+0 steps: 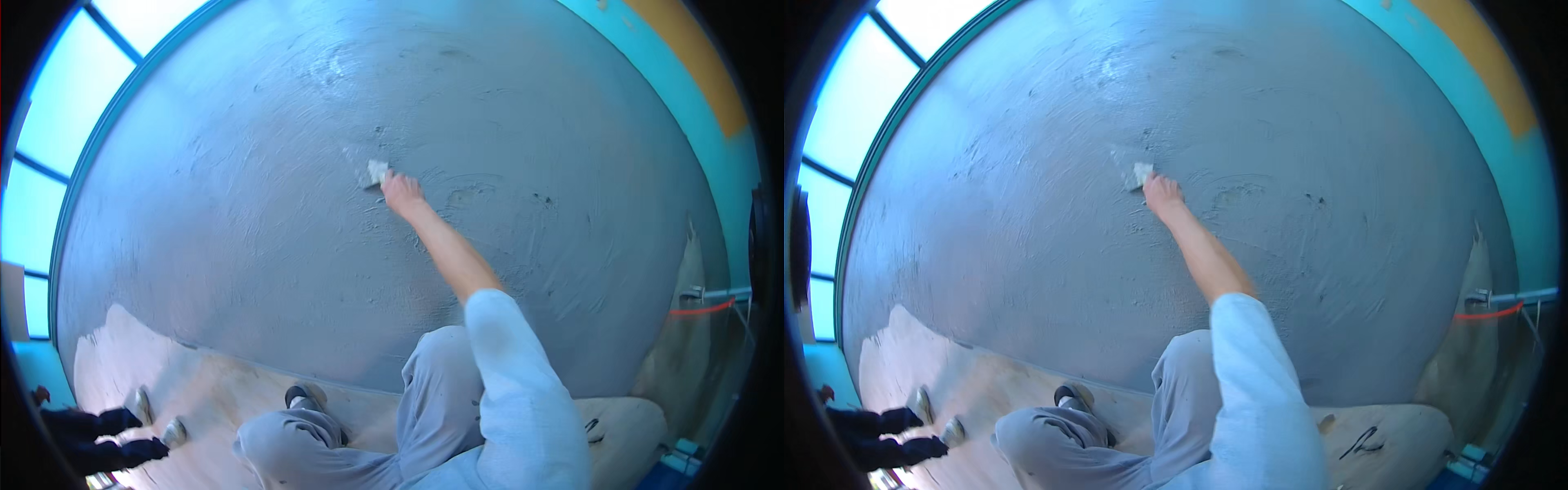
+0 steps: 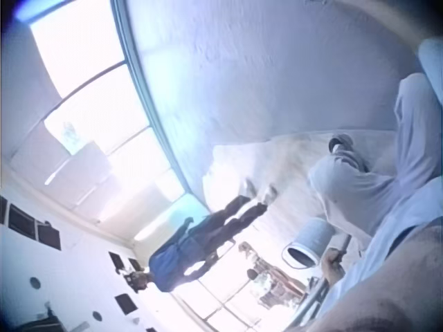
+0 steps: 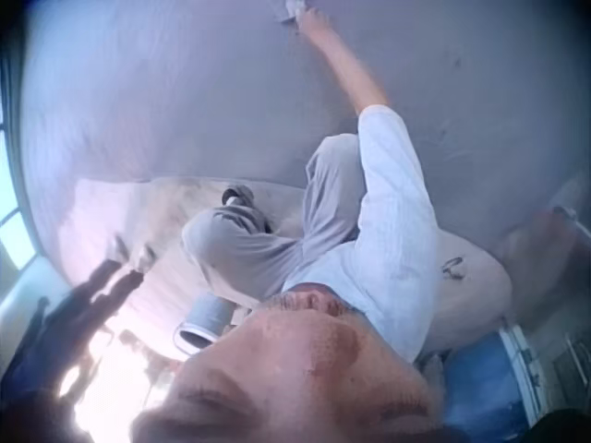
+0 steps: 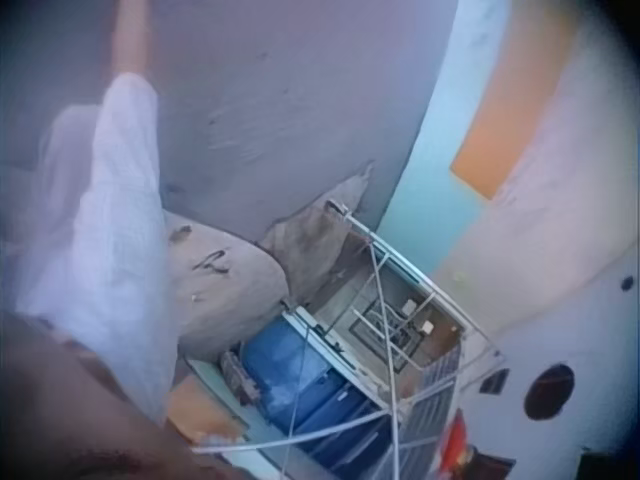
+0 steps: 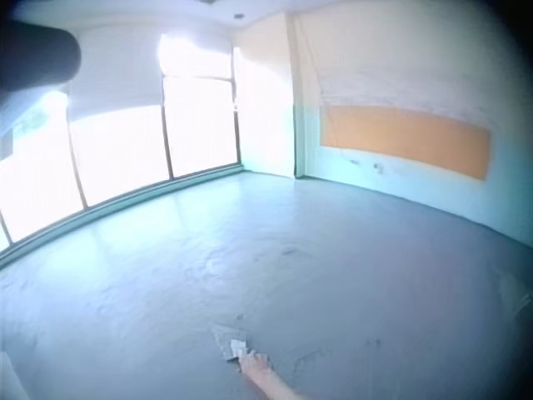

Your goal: The person spreads and smooths wet cement across the floor using a trowel. Then, the person places the trowel into a bucket and carries the bucket away.

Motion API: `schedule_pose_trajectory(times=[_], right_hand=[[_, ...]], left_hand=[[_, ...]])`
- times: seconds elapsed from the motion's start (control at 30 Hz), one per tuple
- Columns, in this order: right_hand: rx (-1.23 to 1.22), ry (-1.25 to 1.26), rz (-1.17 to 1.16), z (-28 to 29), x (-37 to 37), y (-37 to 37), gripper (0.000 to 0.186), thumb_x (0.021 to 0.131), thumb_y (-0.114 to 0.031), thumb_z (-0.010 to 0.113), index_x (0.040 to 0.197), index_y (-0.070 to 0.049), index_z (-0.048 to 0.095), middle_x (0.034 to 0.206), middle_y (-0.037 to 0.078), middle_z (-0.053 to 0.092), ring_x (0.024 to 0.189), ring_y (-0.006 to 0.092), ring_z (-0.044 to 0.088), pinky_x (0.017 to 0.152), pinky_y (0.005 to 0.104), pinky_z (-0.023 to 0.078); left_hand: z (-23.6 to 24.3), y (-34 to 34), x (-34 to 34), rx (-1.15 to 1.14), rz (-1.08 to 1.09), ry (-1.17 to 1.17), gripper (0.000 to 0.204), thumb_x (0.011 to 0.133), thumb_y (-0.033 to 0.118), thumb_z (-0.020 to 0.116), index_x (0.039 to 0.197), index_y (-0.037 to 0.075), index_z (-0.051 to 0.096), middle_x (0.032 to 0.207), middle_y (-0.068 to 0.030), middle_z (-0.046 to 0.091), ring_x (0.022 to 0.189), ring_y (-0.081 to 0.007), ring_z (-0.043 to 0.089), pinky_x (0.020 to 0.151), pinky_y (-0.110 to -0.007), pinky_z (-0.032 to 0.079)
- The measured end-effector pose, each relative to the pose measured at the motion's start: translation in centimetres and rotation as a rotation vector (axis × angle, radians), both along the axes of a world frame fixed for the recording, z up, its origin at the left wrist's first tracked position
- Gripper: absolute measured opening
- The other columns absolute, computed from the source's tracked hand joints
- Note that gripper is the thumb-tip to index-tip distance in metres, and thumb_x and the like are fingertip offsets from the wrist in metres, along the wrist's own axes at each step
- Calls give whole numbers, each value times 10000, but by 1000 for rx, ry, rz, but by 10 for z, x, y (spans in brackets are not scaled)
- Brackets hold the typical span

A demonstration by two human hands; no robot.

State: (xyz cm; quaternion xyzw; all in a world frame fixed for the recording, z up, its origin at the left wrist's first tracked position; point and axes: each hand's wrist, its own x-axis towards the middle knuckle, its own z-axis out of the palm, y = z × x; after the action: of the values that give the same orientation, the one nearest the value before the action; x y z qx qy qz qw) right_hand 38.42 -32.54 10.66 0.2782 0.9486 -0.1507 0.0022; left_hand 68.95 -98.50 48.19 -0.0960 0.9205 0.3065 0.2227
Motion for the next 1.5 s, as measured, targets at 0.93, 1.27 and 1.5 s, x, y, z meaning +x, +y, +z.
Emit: schedule_pose_trajectory(times=[0.93,1.27,1.5], right_hand=[[-401,220,-595,11,207,5,355,914,-311,473,972,20,587,900,288,627,886,446,606,778,508,485],[-240,-270,188,36,344,-38,467,937,-401,423,1274,-78,440,1040,211,605,853,409,621,762,499,498],[-17,-197,-544,26,398,56,411,951,-339,420,1218,-26,425,1004,254,613,824,422,631,710,515,505]], left_hand=[[13,17,-49,-50,-160,-20,197,766,46,497,859,38,670,667,-29,588,543,-77,477,470,-203,346],[16,11,-26,-46,-123,-25,199,771,72,510,856,51,688,658,-16,587,538,-71,476,467,-200,342],[21,13,-24,-75,-138,-42,201,774,91,519,855,60,701,651,-7,587,534,-67,476,465,-198,340]])
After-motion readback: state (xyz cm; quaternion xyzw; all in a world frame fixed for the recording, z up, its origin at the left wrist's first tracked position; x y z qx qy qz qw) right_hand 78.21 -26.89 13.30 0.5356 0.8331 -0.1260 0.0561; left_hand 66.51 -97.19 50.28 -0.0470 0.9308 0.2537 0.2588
